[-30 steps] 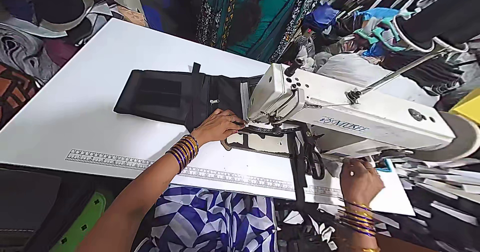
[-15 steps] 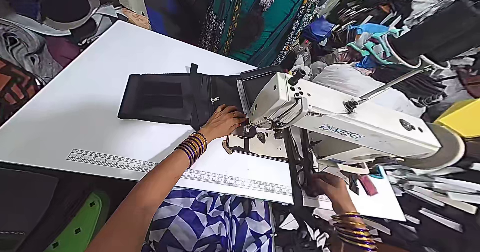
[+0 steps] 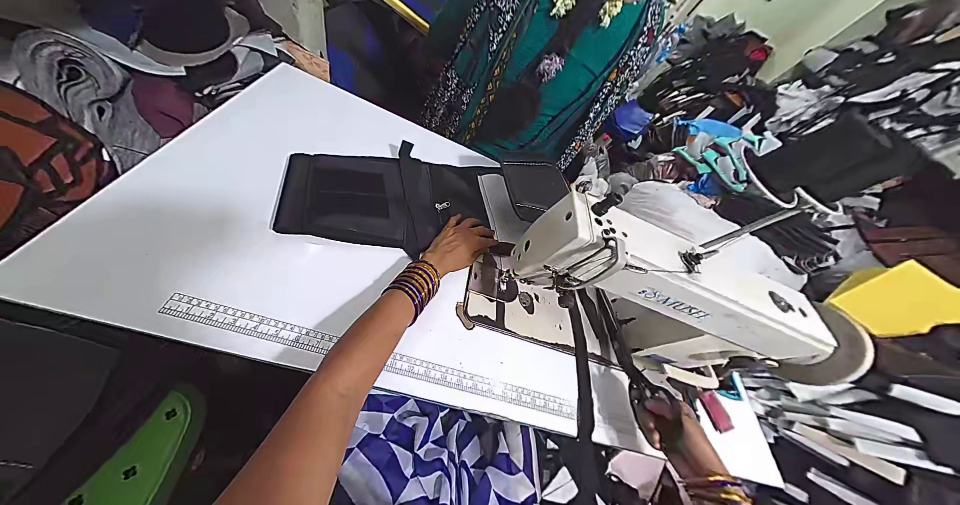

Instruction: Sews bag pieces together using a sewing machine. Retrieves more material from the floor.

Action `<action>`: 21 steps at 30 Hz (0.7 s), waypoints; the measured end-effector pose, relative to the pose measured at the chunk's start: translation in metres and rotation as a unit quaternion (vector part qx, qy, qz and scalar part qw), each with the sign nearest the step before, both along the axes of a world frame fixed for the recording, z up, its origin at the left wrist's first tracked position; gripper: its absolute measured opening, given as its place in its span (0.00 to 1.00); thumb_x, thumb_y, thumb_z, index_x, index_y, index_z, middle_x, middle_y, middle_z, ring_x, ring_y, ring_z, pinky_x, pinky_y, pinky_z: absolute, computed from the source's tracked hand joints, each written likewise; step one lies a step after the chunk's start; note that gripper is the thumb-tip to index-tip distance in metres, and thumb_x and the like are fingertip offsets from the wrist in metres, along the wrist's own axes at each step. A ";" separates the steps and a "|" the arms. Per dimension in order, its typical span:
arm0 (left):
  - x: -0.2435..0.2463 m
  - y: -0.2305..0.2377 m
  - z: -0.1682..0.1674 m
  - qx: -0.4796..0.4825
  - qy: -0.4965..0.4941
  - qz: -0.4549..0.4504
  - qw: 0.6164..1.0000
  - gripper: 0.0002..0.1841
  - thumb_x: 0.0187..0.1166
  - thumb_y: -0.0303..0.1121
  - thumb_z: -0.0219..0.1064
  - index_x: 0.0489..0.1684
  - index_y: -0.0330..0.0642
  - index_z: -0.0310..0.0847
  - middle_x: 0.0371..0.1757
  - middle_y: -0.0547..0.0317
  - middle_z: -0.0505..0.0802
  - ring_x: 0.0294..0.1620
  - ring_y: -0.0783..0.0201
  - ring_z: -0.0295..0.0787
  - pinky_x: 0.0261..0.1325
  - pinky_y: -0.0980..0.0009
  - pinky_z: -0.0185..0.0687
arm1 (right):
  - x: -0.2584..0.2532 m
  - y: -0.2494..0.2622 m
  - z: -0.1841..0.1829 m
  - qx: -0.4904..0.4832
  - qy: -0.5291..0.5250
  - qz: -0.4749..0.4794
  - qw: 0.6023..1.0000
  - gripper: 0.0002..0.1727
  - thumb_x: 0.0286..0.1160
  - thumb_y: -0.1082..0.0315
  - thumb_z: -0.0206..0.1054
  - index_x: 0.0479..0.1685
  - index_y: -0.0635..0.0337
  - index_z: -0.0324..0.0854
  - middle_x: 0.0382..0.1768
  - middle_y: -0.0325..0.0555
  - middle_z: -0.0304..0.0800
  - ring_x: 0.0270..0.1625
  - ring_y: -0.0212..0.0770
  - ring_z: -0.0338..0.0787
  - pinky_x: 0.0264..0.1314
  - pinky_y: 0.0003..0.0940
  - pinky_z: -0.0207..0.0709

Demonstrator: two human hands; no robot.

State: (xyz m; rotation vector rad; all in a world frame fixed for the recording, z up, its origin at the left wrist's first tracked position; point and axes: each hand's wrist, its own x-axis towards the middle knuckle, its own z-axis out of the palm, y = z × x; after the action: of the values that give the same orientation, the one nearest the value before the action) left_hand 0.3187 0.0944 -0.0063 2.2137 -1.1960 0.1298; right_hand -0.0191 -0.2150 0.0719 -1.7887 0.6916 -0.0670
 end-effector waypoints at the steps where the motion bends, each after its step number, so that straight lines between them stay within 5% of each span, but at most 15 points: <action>1: -0.004 0.001 0.001 -0.013 -0.018 0.006 1.000 0.16 0.87 0.34 0.61 0.67 0.50 0.89 0.73 0.53 0.89 0.83 0.42 0.74 0.84 0.30 0.52 | 0.003 0.005 0.008 0.027 -0.019 -0.005 0.999 0.15 0.78 0.67 0.47 0.29 0.53 0.79 0.08 0.26 0.75 0.07 0.19 0.70 0.07 0.14 0.62; 4: -0.015 0.005 0.001 -0.066 -0.135 0.037 0.988 0.16 0.81 0.25 0.64 0.62 0.44 0.91 0.65 0.51 0.93 0.77 0.43 0.81 0.82 0.29 0.56 | 0.024 0.031 0.040 -0.042 0.033 0.048 0.997 0.14 0.81 0.72 0.53 0.25 0.54 0.77 0.07 0.24 0.72 0.08 0.18 0.67 0.11 0.13 0.60; 8: -0.036 0.057 0.013 -0.024 -0.210 0.124 0.969 0.31 0.74 0.14 0.64 0.78 0.51 0.80 0.79 0.50 0.84 0.85 0.42 0.72 0.83 0.30 0.52 | 0.065 0.012 0.034 -0.062 0.087 0.221 0.969 0.03 0.63 0.61 0.67 0.26 0.45 0.79 0.08 0.20 0.72 0.08 0.18 0.68 0.10 0.15 0.59; 11: -0.033 0.127 0.012 -0.016 -0.188 0.231 0.954 0.38 0.72 0.12 0.64 0.82 0.60 0.76 0.82 0.44 0.80 0.85 0.32 0.68 0.77 0.22 0.51 | 0.091 0.018 0.034 -0.066 0.090 0.277 0.954 0.06 0.71 0.70 0.65 0.27 0.48 0.79 0.10 0.21 0.75 0.09 0.18 0.69 0.10 0.14 0.61; 17: -0.073 0.239 0.033 0.177 -0.053 0.301 0.936 0.31 0.76 0.11 0.60 0.70 0.56 0.88 0.62 0.36 0.91 0.61 0.29 0.85 0.57 0.33 0.76 | 0.043 0.002 0.030 -0.090 0.026 0.194 0.977 0.06 0.68 0.70 0.65 0.26 0.49 0.80 0.08 0.22 0.75 0.08 0.18 0.69 0.10 0.15 0.62; 21: -0.214 0.239 0.099 0.385 0.100 0.227 0.889 0.11 0.78 0.24 0.67 0.54 0.28 0.88 0.50 0.24 0.90 0.52 0.23 0.88 0.48 0.31 0.81 | -0.010 -0.015 0.016 -0.140 -0.013 0.070 0.988 0.04 0.71 0.70 0.66 0.30 0.56 0.82 0.09 0.22 0.74 0.08 0.16 0.68 0.10 0.15 0.62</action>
State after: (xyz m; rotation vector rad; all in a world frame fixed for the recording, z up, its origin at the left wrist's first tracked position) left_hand 0.1049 0.3333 0.0922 3.0755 -0.6354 -0.4597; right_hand -0.0289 -0.2303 0.0876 -2.0977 0.5558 -0.0966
